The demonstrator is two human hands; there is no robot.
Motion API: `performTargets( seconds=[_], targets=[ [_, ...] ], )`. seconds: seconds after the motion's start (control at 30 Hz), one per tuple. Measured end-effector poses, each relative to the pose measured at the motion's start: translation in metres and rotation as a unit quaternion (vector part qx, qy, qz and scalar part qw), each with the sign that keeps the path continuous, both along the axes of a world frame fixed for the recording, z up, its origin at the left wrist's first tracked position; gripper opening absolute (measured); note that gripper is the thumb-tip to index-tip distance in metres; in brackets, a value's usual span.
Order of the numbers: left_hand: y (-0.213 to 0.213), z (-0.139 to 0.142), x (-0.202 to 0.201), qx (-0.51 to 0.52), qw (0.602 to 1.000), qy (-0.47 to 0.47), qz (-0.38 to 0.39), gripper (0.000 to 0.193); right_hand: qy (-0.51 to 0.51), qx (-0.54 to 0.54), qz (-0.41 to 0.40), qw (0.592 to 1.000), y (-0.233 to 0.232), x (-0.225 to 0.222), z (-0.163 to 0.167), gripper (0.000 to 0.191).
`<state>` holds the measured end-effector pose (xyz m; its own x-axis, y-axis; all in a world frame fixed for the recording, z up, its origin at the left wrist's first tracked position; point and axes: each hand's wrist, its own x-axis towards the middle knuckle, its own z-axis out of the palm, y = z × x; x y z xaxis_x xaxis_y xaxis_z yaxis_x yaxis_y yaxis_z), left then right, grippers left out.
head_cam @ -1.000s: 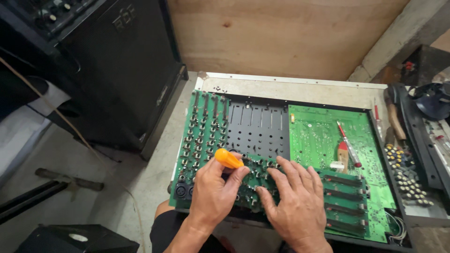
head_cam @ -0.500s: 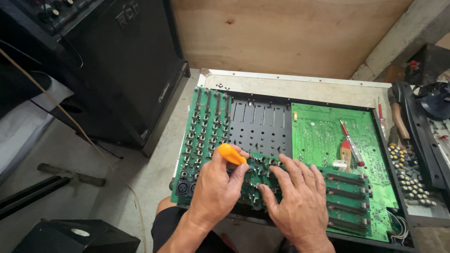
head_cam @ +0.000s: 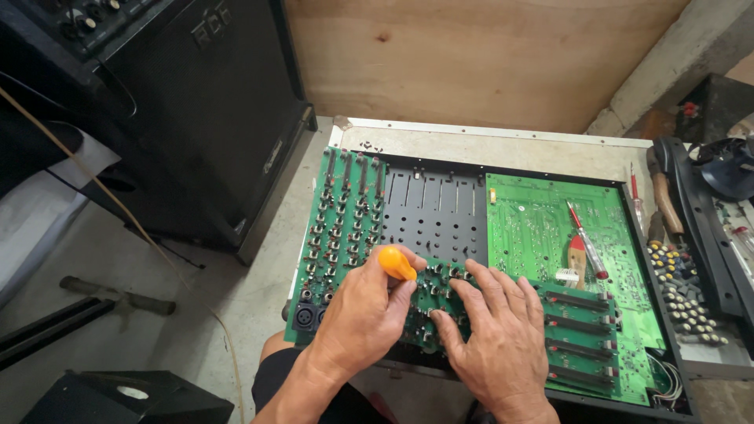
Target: The person uses an orange-handled screwdriver to loosen and remove screws from a connector circuit board mounted in an audio mixer chassis, working along the row of XLR and jack connectors. They then reposition the board and switch to a smaller screwdriver to continue unscrewing screws on the main green circuit board.
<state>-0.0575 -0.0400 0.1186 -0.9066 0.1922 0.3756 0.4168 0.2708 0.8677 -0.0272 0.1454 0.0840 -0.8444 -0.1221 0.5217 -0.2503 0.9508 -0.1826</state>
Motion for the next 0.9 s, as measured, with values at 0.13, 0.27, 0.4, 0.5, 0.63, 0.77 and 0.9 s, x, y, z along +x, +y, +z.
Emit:
performTargets(
  seconds=[0.13,0.27,0.4,0.5,0.63,0.77,0.9],
  targets=[
    [-0.002,0.002,-0.002,-0.029,1.000,-0.004,-0.011,0.024,-0.002,0.002,0.001,1.000,0.000,0.000,0.000,0.047],
    [-0.003,0.006,-0.006,-0.030,0.998,0.025,-0.040,0.023,-0.003,0.000,0.004,1.000,0.000,-0.002,0.001,0.047],
    [-0.002,0.008,-0.013,-0.036,0.996,-0.037,-0.071,0.021,-0.009,0.005,0.004,1.000,0.000,-0.002,0.001,0.047],
    [0.002,0.009,-0.017,-0.015,0.996,-0.036,-0.084,0.017,-0.007,0.002,0.003,1.000,0.002,-0.003,0.003,0.047],
    [0.003,0.008,-0.017,0.004,0.997,0.018,-0.078,0.014,-0.002,-0.002,0.001,1.000,0.003,-0.002,0.004,0.047],
    [0.002,0.005,-0.013,0.050,0.995,-0.081,-0.028,0.019,0.001,-0.008,0.004,1.000,0.004,-0.001,0.004,0.047],
    [0.001,0.007,-0.011,0.007,0.997,-0.071,0.006,0.018,0.001,-0.009,0.005,1.000,0.004,-0.002,0.004,0.047]
  ],
)
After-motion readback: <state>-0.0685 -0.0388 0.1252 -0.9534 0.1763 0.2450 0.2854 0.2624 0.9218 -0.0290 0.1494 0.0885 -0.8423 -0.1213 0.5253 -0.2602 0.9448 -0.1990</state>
